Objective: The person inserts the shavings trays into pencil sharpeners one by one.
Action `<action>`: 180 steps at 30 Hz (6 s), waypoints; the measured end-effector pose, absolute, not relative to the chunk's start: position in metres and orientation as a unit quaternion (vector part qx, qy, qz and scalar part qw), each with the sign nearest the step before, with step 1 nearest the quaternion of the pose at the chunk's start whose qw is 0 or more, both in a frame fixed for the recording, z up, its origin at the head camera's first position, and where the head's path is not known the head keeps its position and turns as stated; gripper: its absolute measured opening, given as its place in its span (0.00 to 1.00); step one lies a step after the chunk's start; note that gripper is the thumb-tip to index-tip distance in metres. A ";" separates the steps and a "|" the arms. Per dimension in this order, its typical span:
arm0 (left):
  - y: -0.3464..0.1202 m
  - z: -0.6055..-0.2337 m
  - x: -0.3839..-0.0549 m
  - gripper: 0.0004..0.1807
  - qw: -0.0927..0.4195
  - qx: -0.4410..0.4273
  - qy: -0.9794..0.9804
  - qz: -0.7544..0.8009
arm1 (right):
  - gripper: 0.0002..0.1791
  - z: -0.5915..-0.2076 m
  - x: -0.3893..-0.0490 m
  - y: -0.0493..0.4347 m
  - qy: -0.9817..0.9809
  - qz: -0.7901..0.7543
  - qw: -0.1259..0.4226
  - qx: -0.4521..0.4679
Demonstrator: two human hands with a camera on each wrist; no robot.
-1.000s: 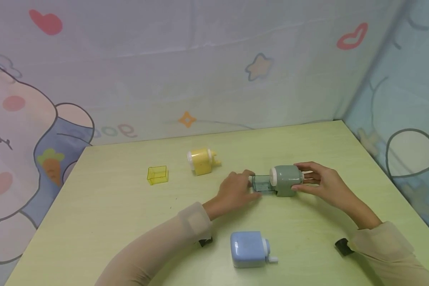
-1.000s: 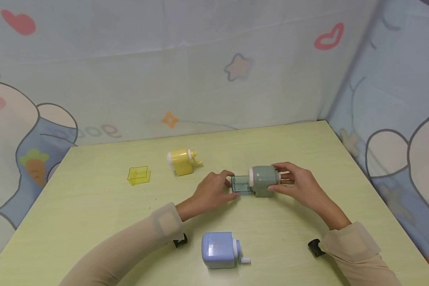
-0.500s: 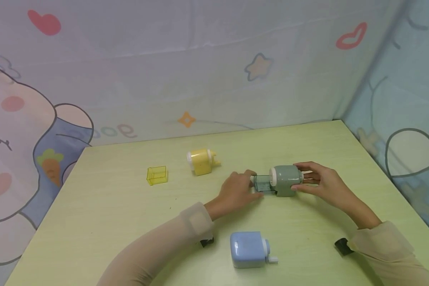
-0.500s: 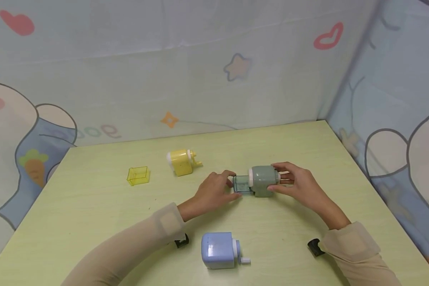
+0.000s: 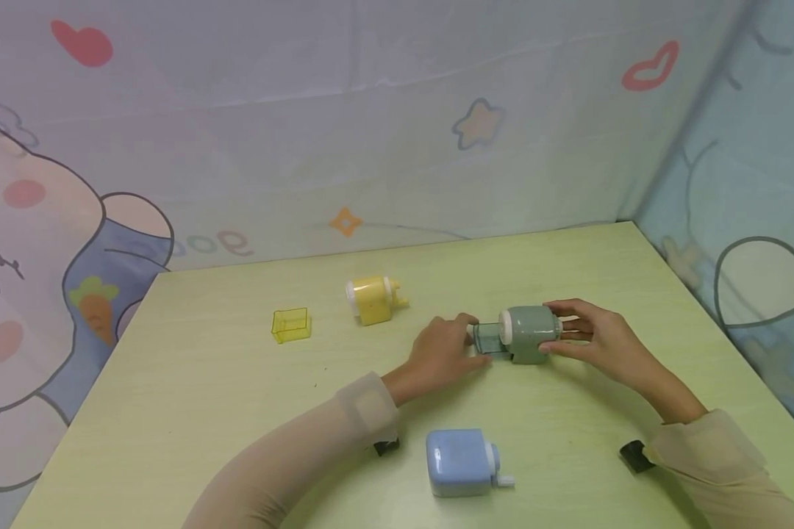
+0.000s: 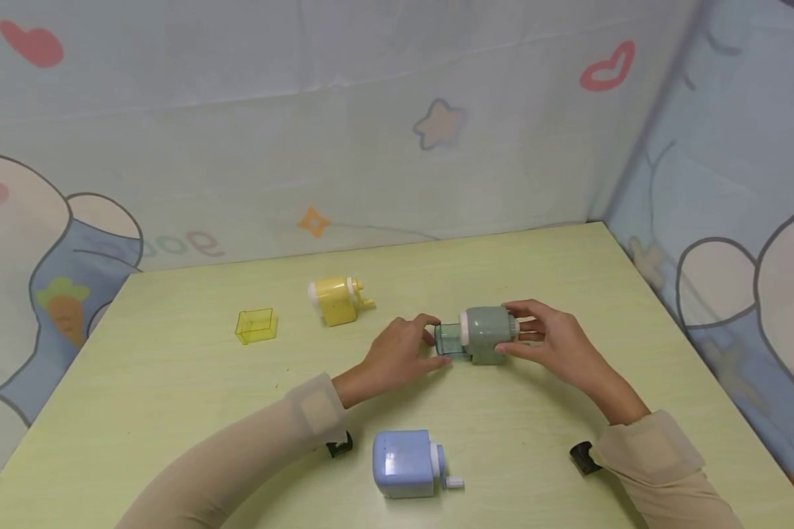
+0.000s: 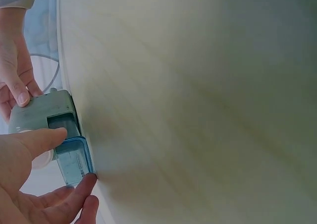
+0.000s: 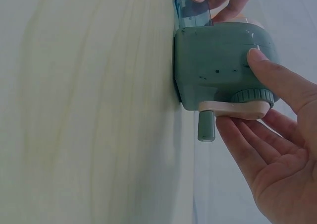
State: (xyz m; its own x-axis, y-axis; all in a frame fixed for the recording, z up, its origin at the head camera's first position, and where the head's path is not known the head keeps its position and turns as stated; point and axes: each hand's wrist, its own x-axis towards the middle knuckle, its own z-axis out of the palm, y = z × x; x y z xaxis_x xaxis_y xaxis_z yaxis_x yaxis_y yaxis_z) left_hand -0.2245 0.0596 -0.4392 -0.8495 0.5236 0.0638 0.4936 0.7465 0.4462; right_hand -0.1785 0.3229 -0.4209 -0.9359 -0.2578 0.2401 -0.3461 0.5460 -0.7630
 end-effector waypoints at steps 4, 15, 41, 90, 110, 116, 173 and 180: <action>0.061 -0.439 -0.224 0.33 0.031 0.277 0.931 0.235 | 0.34 -0.421 -0.179 0.323 -0.878 0.443 0.052 0.174; 0.068 -0.441 -0.226 0.35 0.025 0.279 0.936 0.213 | 0.33 -0.421 -0.179 0.323 -0.879 0.441 0.052 0.177; 0.076 -0.436 -0.226 0.35 0.019 0.285 0.939 0.189 | 0.32 -0.420 -0.178 0.321 -0.874 0.446 0.055 0.185; 0.091 -0.438 -0.239 0.38 0.050 0.308 0.922 0.229 | 0.32 -0.422 -0.178 0.322 -0.868 0.458 0.052 0.185; 0.093 -0.441 -0.239 0.37 0.034 0.321 0.921 0.219 | 0.32 -0.421 -0.179 0.322 -0.865 0.466 0.039 0.182; 0.092 -0.441 -0.238 0.33 0.030 0.320 0.923 0.211 | 0.33 -0.420 -0.179 0.324 -0.870 0.458 0.037 0.177; -0.011 -0.425 -0.225 0.23 -0.008 0.271 0.945 0.186 | 0.31 -0.363 -0.213 0.255 -0.902 0.370 0.053 0.214; -0.026 -0.430 -0.227 0.23 0.001 0.254 0.947 0.196 | 0.29 -0.365 -0.220 0.239 -0.897 0.370 0.052 0.236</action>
State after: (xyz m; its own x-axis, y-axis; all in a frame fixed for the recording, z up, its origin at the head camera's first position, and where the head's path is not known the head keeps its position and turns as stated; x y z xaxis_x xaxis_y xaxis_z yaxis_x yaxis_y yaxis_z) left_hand -0.2268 -0.0262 -0.4297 -0.8713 0.4809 0.0975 0.4801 0.7944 0.3720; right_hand -0.2205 0.2392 -0.3651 -0.8830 -0.3852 0.2682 -0.4622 0.6145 -0.6393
